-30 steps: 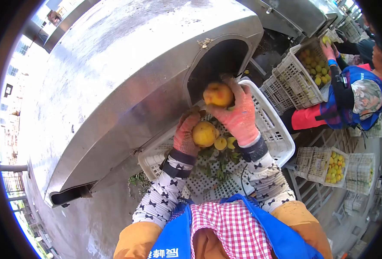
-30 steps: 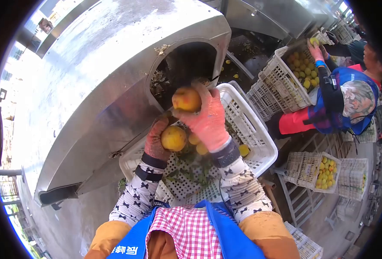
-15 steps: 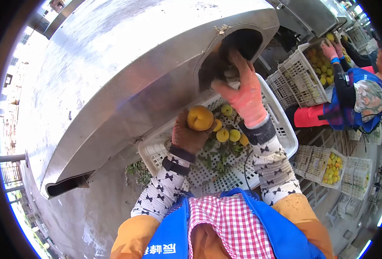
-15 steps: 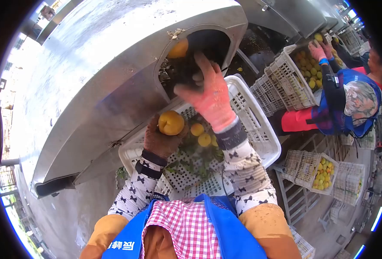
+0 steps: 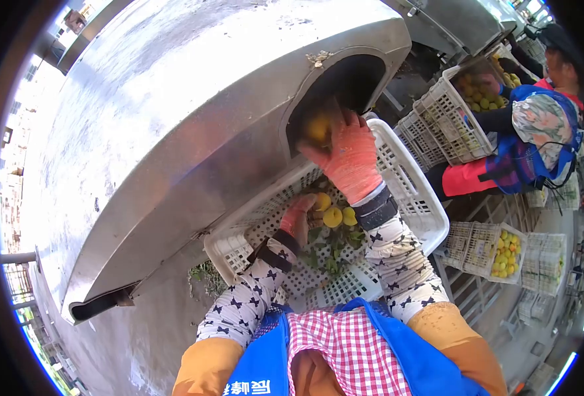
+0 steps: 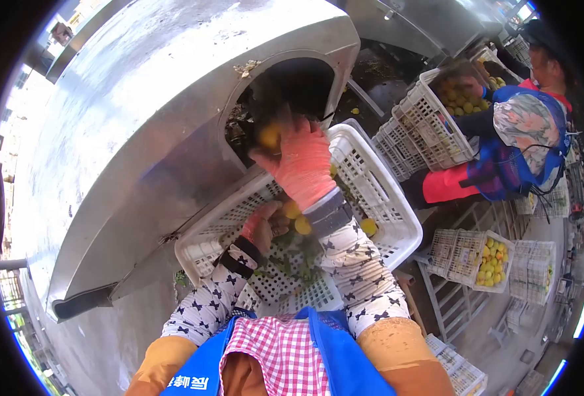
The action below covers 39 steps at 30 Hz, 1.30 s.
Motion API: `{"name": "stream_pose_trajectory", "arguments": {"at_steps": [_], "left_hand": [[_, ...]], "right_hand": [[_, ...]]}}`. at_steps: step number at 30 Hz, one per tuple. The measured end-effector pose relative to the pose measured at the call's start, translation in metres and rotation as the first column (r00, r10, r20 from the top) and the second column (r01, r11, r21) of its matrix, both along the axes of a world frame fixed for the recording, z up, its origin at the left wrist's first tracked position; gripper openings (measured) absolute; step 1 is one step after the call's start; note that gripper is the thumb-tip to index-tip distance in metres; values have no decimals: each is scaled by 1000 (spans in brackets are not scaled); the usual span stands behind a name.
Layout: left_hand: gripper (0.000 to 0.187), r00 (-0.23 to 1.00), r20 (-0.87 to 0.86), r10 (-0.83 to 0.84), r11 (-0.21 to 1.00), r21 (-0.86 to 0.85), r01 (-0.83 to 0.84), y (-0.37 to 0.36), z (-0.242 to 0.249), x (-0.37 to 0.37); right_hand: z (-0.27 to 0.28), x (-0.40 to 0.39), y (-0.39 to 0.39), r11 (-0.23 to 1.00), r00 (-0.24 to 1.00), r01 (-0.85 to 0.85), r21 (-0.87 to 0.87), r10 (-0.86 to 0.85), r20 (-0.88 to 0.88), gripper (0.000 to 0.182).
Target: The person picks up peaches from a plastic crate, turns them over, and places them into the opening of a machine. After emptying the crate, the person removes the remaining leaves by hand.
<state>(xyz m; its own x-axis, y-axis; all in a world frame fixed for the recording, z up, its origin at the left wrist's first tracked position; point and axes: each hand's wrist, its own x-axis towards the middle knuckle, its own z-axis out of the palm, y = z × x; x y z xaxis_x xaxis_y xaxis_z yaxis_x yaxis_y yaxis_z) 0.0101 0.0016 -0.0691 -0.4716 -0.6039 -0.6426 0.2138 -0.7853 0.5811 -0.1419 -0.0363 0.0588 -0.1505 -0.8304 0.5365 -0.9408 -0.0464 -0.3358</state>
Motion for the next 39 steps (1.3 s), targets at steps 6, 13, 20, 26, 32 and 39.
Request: {"name": "stream_pose_trajectory", "arguments": {"at_steps": [6,13,20,26,32,39], "left_hand": [[52,822,569,-33,682,-588,434,21,-136,2],[91,81,976,-204,-74,-98,992,-14,-109,-46],[85,-242,958,-154,-382,168,909,-5,-118,-92],[91,-303,952,43,-469,287,835,15,-130,-35],[88,766,256,-590,807,138,575,22,-86,18],[80,933,-361,-10,992,-122,-37,24,87,0]], "right_hand": [[-9,5,-37,998,998,56,-3,-56,12,82],[-30,-71,34,998,717,55,-37,-14,697,36],[-174,-80,80,354,989,-67,933,-99,108,56],[-244,-68,102,366,955,-239,899,-80,286,53],[-62,-75,86,798,-88,-582,156,-252,964,86],[8,-33,116,870,13,-490,49,-49,999,97]]}}
